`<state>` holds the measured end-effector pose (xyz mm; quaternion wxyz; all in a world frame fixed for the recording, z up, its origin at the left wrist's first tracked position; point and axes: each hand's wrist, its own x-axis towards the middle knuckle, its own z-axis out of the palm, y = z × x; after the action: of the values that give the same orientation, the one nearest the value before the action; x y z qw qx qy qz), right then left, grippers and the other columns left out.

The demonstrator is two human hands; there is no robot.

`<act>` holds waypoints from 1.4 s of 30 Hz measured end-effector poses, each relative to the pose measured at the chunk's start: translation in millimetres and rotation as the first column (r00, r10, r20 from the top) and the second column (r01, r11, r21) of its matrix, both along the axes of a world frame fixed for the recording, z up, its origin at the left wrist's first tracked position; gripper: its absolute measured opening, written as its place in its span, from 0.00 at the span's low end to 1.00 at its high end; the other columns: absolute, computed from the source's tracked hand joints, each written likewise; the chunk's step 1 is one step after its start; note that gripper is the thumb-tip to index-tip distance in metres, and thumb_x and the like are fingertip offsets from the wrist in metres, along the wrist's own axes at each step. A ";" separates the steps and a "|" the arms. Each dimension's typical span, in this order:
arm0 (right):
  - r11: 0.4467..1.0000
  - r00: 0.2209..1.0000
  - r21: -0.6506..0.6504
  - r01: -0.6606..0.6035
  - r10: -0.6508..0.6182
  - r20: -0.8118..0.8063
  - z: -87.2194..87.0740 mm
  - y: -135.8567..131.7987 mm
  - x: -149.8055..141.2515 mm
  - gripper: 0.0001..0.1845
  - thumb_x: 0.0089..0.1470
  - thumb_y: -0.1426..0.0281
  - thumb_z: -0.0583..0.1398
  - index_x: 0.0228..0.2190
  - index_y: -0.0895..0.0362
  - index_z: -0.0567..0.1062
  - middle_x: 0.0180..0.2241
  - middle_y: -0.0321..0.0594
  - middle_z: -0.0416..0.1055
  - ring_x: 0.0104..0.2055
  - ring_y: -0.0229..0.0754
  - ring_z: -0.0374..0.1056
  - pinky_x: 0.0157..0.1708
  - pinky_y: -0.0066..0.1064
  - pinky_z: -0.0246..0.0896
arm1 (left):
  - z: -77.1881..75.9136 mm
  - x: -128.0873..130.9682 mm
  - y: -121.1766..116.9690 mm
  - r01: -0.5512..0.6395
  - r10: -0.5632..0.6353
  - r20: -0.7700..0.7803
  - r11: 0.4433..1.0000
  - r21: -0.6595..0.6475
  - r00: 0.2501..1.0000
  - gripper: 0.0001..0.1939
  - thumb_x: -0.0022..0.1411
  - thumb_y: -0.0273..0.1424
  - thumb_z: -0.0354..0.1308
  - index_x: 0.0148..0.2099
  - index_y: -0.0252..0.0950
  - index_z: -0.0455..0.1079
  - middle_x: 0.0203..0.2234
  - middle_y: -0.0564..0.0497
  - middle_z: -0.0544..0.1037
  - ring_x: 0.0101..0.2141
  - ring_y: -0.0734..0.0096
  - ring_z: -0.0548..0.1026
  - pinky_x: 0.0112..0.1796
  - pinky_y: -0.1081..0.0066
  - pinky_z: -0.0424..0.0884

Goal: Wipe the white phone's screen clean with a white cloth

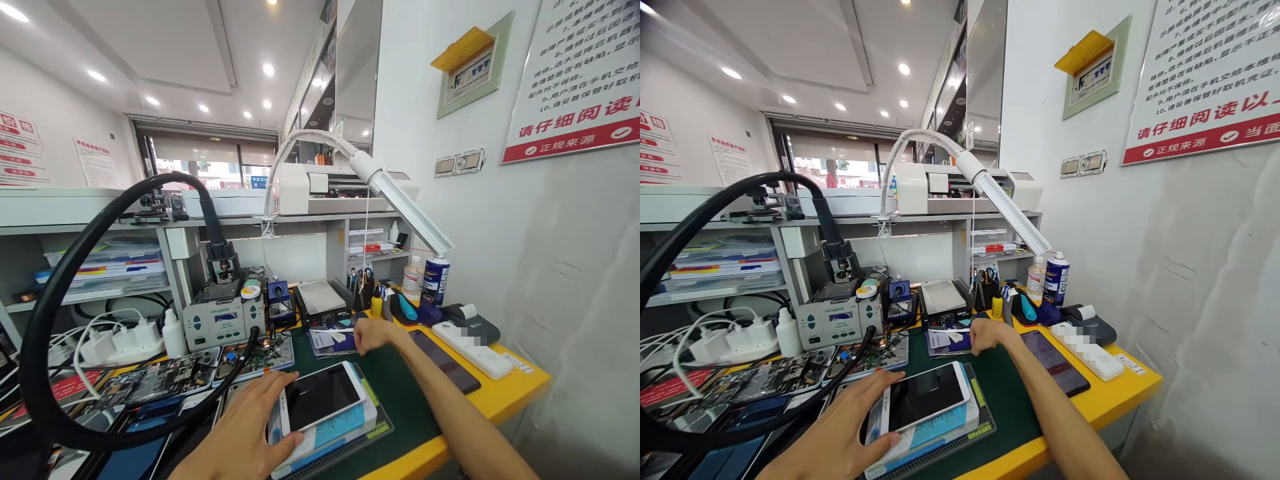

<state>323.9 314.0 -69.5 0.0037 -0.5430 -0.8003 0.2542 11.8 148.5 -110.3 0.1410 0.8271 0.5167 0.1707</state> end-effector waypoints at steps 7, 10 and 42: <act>0.997 0.999 0.062 -0.040 0.037 0.036 -12.0 -9.5 2.7 0.05 0.35 0.73 0.67 0.20 0.57 0.76 0.26 0.36 0.74 0.30 0.41 0.69 0.24 0.27 0.58 | -3.3 0.8 1.0 -0.012 0.012 -0.005 1.000 0.019 1.000 0.38 0.58 0.52 0.58 0.68 0.49 0.59 0.65 0.48 0.64 0.64 0.42 0.61 0.60 0.48 0.63; 0.998 0.999 0.046 -0.042 0.042 -0.010 -17.7 -12.7 5.1 0.06 0.35 0.73 0.66 0.23 0.57 0.77 0.25 0.36 0.74 0.27 0.40 0.68 0.22 0.26 0.57 | 0.6 2.7 -1.2 -0.010 0.010 -0.042 1.000 -0.007 0.999 0.38 0.59 0.51 0.57 0.68 0.48 0.57 0.65 0.48 0.63 0.65 0.43 0.59 0.61 0.47 0.61; 0.885 0.614 0.105 0.454 -0.225 -0.756 93.0 75.9 71.4 0.08 0.59 0.68 0.64 0.34 0.63 0.77 0.30 0.41 0.77 0.30 0.38 0.75 0.32 0.29 0.75 | 4.4 11.5 -9.3 -0.031 0.032 -0.006 0.995 0.096 0.999 0.32 0.58 0.44 0.60 0.64 0.47 0.63 0.62 0.47 0.67 0.61 0.49 0.66 0.59 0.52 0.65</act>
<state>395.3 389.8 23.5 0.4467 -0.5338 -0.6409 0.3236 23.3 139.2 -106.0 0.0965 0.8254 0.5213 0.1941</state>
